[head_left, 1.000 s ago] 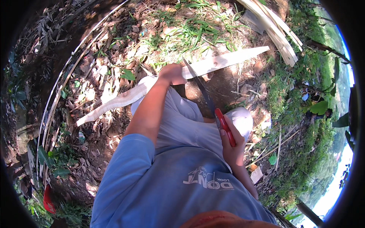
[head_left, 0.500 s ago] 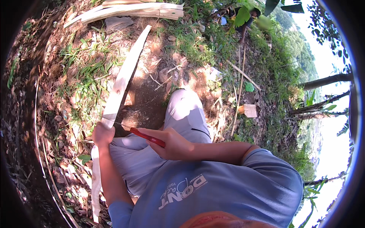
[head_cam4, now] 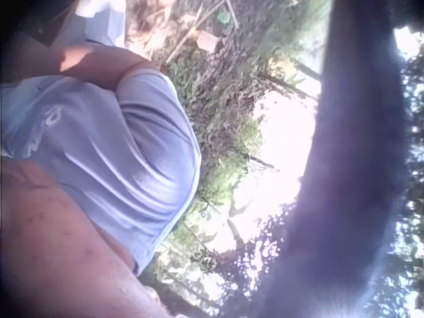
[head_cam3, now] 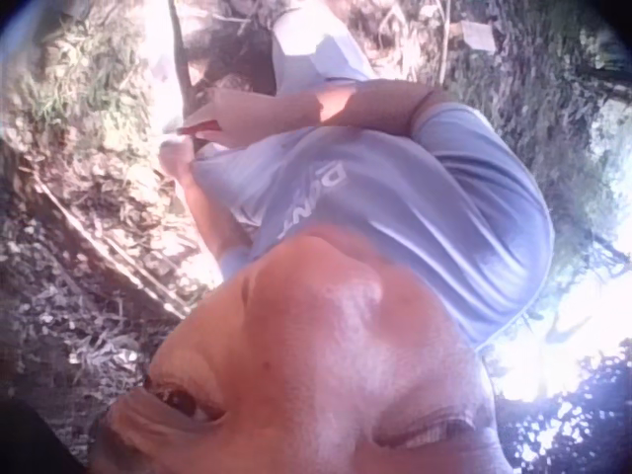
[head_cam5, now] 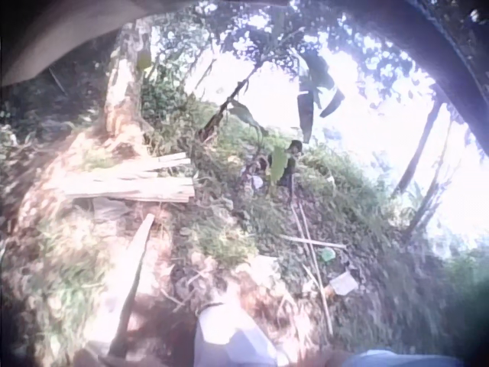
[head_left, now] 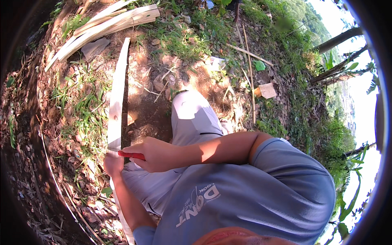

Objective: The person sits on the ground and uses a red-handled hand saw to cut a long, thin piece of light-colored wood. They hold the wood with their left hand and saw with their right hand, eventually cutting the piece into smaller segments.

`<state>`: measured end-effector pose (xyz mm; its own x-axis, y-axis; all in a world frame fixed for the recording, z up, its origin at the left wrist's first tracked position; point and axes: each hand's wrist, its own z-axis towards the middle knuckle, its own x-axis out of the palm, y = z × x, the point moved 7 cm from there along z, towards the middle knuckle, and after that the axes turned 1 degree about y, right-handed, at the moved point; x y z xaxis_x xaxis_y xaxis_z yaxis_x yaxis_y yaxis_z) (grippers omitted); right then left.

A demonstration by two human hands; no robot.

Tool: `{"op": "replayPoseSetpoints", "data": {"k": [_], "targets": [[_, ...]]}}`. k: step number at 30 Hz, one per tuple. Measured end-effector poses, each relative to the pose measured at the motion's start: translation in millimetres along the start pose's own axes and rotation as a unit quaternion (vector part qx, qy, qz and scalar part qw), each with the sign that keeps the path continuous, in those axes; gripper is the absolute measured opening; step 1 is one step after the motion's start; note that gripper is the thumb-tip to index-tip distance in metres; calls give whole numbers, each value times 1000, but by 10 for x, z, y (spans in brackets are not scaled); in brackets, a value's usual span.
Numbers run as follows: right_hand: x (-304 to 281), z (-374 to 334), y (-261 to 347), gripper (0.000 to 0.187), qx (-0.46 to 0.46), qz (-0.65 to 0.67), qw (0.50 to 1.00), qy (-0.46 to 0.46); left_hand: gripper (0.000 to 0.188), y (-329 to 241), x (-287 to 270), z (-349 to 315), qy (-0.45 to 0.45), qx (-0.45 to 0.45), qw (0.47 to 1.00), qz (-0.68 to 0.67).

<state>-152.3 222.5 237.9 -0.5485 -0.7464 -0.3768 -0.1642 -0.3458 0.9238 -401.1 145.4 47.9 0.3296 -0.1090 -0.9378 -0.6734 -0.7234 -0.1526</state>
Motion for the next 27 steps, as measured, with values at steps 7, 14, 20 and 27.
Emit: {"op": "replayPoseSetpoints", "data": {"k": [7, 14, 20, 27], "targets": [[523, 224, -402, 46, -43, -21, 998, -28, 47, 115, 191, 92, 3, 35, 999, -11], [1032, 754, -823, 33, -35, 49, 997, -44, 45, 313, 294, 122, -55, 47, 994, -83], [1093, 1022, -947, 45, 21, 27, 999, -7, 50, 196, 252, 118, -31, 36, 995, -85], [1323, 1003, -1230, 50, -43, 90, 992, -73, 42, 201, 270, 211, 10, 124, 989, -82]]}}
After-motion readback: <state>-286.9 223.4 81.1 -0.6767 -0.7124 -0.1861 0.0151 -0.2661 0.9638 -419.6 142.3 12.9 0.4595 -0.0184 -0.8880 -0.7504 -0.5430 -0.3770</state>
